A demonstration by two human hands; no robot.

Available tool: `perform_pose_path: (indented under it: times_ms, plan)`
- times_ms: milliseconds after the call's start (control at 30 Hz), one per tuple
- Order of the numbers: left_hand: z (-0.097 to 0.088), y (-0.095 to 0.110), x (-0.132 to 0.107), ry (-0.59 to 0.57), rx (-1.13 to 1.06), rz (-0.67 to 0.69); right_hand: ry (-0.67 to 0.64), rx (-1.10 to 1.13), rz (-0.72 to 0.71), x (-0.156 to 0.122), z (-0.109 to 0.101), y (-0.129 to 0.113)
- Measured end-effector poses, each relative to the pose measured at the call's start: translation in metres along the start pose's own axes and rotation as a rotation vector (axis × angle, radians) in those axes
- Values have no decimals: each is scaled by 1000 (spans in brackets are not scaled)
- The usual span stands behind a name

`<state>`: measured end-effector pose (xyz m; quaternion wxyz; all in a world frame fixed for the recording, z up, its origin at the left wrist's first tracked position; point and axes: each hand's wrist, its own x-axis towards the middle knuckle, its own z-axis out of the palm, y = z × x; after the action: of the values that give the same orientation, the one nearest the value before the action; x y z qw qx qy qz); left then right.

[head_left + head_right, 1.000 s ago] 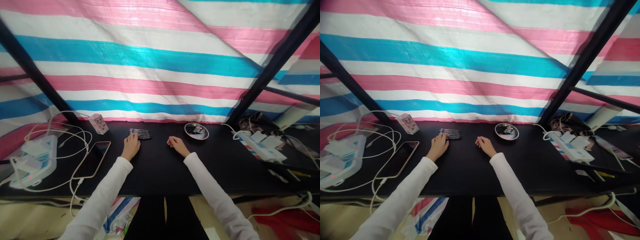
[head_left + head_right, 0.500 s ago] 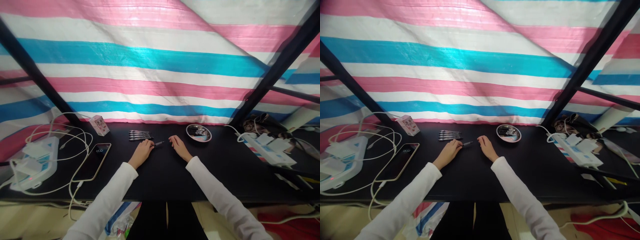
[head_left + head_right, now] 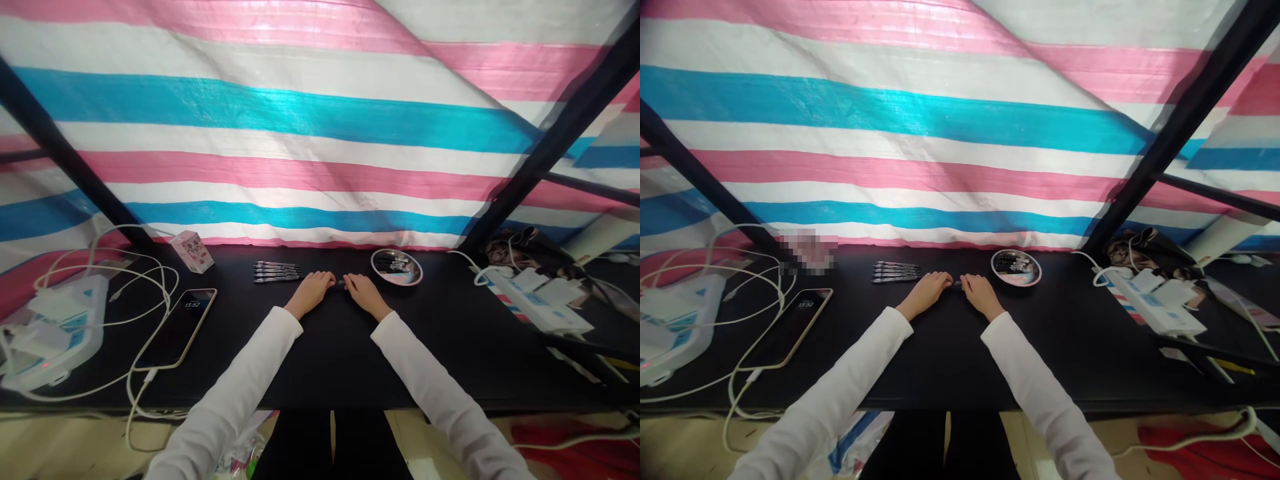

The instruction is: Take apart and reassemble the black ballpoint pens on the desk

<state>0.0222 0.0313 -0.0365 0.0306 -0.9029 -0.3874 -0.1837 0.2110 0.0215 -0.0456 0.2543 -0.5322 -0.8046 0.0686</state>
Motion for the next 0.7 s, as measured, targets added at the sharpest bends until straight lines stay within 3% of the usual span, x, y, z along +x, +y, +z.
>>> perform_pose_path:
  times_ms: [267,467,600,700]
  plan:
    - [0,1,-7,-77,8,-30,-63,125,-1,-2,3,-3]
    - [-5,3,-5,-154,-43,-99,-14,259,43,-2,4,-6]
    - [-8,1,-6,-163,-99,-124,39,455,-10,-4,1,-6]
    - [-8,0,-7,-145,-114,-120,49,477,-56,-5,-1,-7]
